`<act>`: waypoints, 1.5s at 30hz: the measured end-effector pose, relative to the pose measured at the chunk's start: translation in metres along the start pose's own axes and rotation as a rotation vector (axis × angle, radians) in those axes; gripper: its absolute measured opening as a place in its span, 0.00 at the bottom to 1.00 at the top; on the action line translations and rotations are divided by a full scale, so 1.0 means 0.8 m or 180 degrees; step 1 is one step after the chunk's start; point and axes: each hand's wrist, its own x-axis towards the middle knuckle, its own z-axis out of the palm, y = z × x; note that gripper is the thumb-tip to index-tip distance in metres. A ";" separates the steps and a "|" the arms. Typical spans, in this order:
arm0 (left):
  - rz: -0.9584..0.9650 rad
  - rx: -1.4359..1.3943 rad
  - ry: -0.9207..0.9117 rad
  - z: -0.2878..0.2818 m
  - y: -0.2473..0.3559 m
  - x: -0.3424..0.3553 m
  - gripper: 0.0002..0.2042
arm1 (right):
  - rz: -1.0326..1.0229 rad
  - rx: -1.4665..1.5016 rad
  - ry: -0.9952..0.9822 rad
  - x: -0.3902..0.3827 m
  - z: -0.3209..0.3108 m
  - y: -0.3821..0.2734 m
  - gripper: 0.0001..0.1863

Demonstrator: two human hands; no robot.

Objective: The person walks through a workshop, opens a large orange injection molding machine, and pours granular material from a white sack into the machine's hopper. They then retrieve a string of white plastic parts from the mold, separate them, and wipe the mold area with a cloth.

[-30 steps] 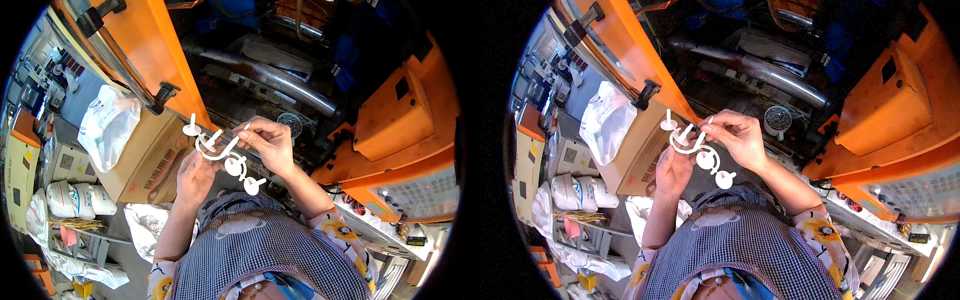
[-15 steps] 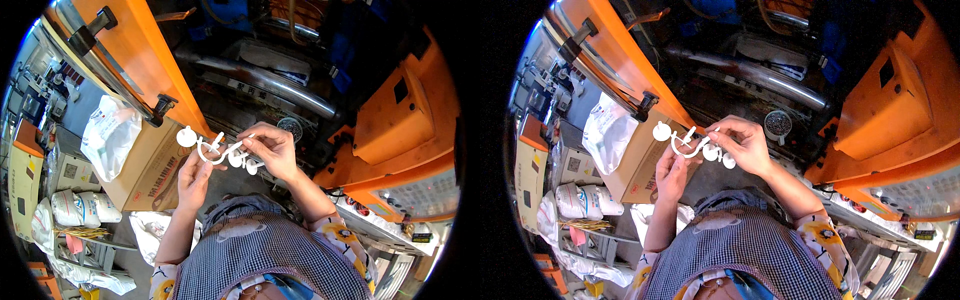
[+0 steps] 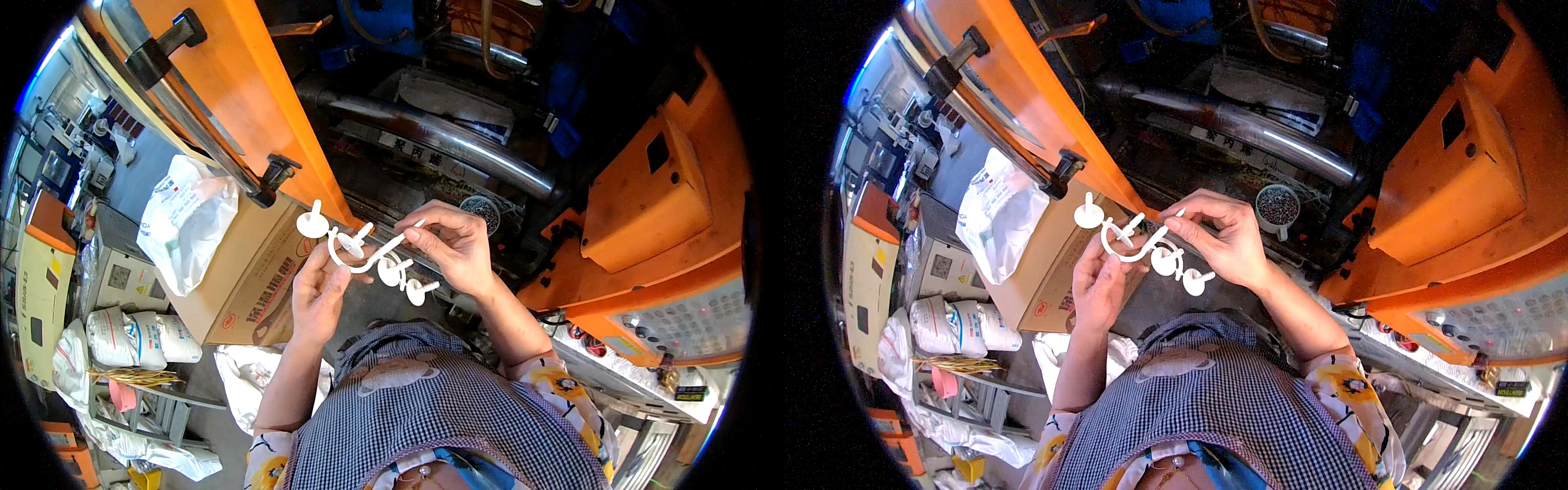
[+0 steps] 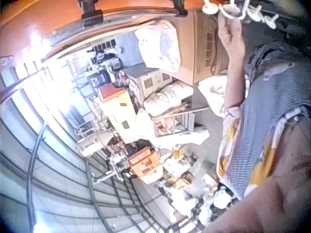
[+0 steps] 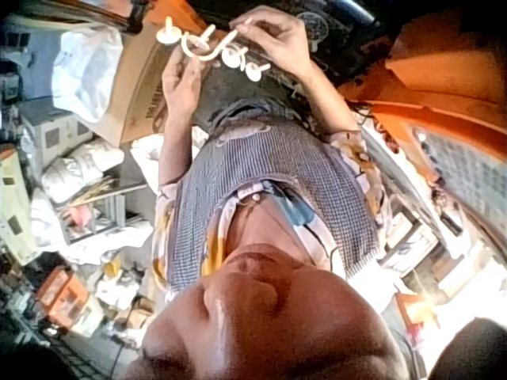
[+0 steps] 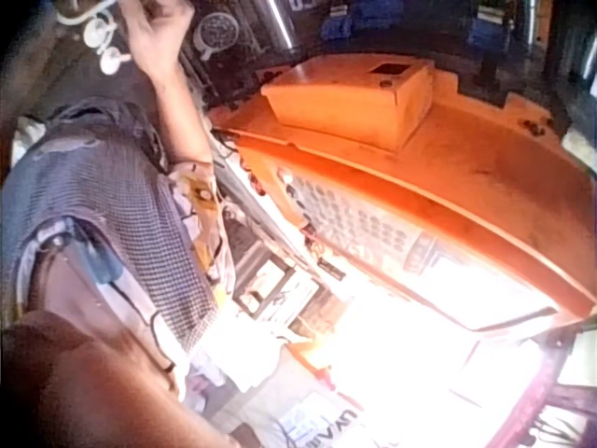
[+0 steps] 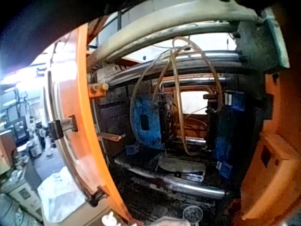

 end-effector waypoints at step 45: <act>0.1434 0.3619 0.0767 0.061 0.029 0.018 0.31 | 0.1772 0.3258 0.0401 -0.005 0.004 0.059 0.08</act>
